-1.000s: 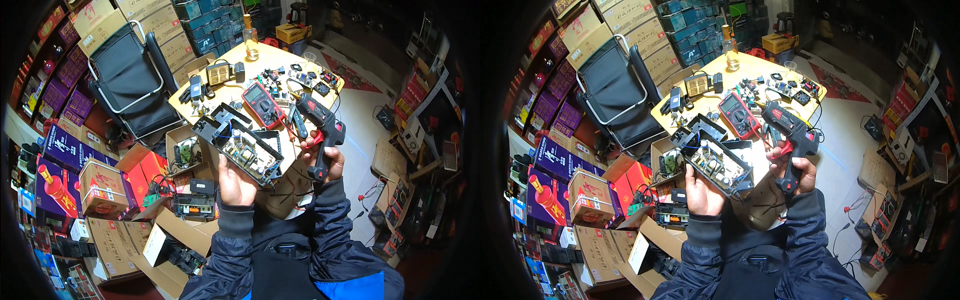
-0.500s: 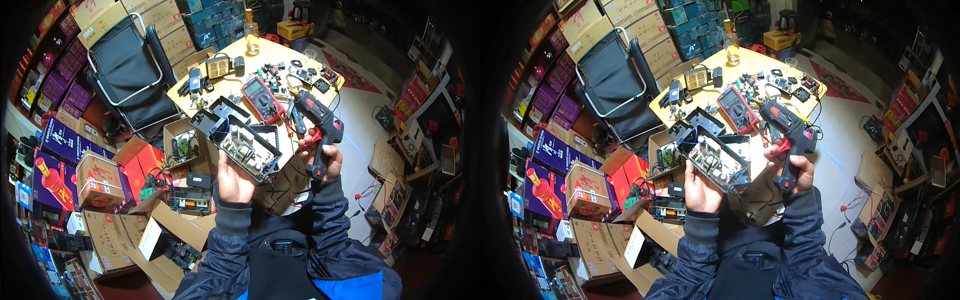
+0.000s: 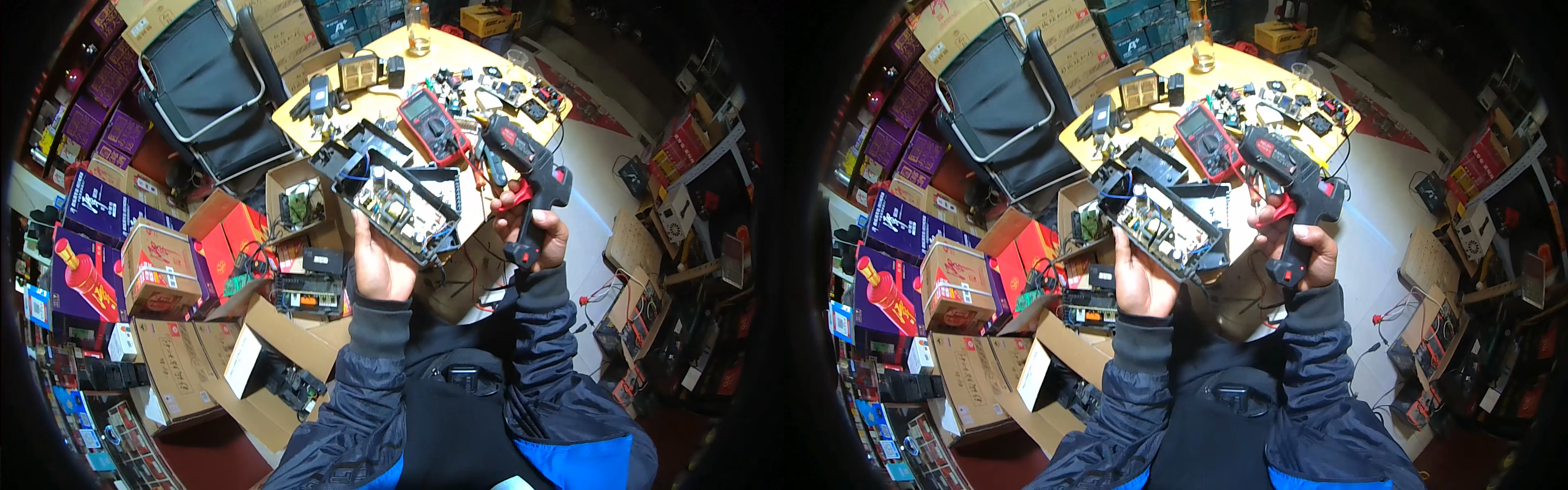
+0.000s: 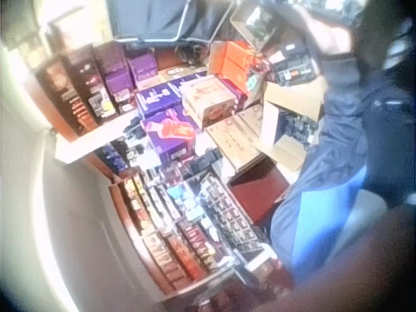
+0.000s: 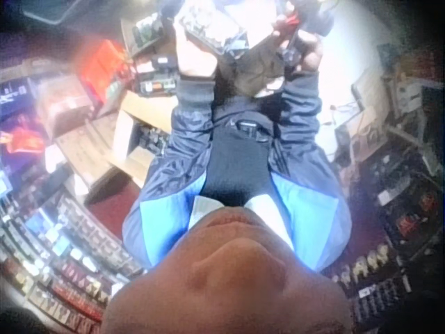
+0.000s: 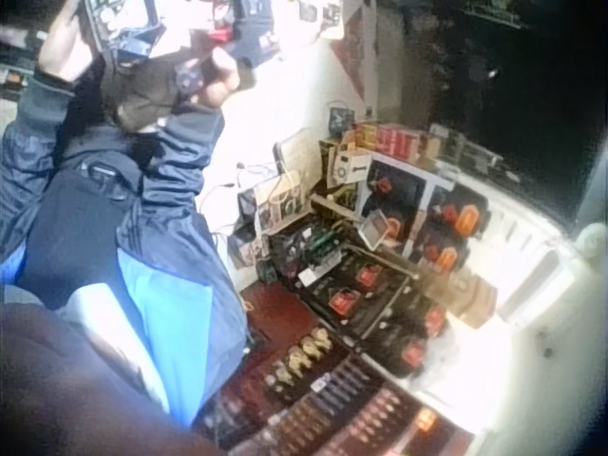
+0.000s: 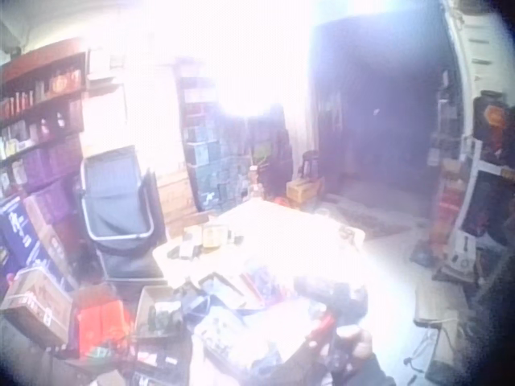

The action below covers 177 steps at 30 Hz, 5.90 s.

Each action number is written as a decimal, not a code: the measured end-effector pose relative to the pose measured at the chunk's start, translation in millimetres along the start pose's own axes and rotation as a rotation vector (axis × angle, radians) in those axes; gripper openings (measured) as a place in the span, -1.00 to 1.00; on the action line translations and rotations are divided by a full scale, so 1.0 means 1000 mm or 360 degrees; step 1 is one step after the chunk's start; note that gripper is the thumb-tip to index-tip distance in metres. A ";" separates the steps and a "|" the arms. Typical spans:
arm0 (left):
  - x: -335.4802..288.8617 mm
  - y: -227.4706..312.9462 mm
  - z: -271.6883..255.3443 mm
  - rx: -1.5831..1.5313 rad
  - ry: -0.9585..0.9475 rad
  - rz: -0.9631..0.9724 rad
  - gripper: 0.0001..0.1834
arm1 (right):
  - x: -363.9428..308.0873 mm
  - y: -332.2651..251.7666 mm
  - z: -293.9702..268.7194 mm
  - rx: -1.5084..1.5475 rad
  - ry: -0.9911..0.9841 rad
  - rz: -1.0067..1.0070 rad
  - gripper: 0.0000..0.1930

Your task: The person sits on the floor and uses a hot glue gun to apply glue to the internal components of an open electronic device. They repeatedly aim the glue gun at different parts of the circuit board and apply glue while holding the device with the other hand.

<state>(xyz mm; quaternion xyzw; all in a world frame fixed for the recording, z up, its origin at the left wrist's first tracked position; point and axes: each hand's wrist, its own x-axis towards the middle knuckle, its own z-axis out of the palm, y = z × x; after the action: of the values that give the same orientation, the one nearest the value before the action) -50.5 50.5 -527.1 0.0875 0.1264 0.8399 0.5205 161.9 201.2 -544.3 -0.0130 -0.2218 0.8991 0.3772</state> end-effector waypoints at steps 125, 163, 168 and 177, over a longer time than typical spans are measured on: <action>-0.035 -0.022 -0.039 -0.0551 0.0479 -0.0115 -0.20 | -0.100 0.022 0.109 -0.2068 0.0378 0.0760 -0.40; -0.029 -0.025 -0.041 -0.0861 0.0439 -0.0092 -0.25 | -0.090 0.032 0.149 -0.2321 0.0692 0.0809 -0.72; -0.030 -0.025 -0.042 -0.0769 0.0466 -0.0093 -0.24 | -0.093 0.029 0.149 -0.2459 0.0693 0.0854 -0.73; -0.032 -0.024 -0.039 -0.0791 0.0489 -0.0113 -0.20 | -0.097 0.020 0.146 -0.2601 0.0512 0.0907 -0.67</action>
<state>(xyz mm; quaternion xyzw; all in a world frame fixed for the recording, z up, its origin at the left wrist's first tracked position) -26.4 27.1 -571.9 -0.1754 -0.0030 0.8297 0.5299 189.9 65.3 -435.3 -0.4601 -0.7283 0.5063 0.0378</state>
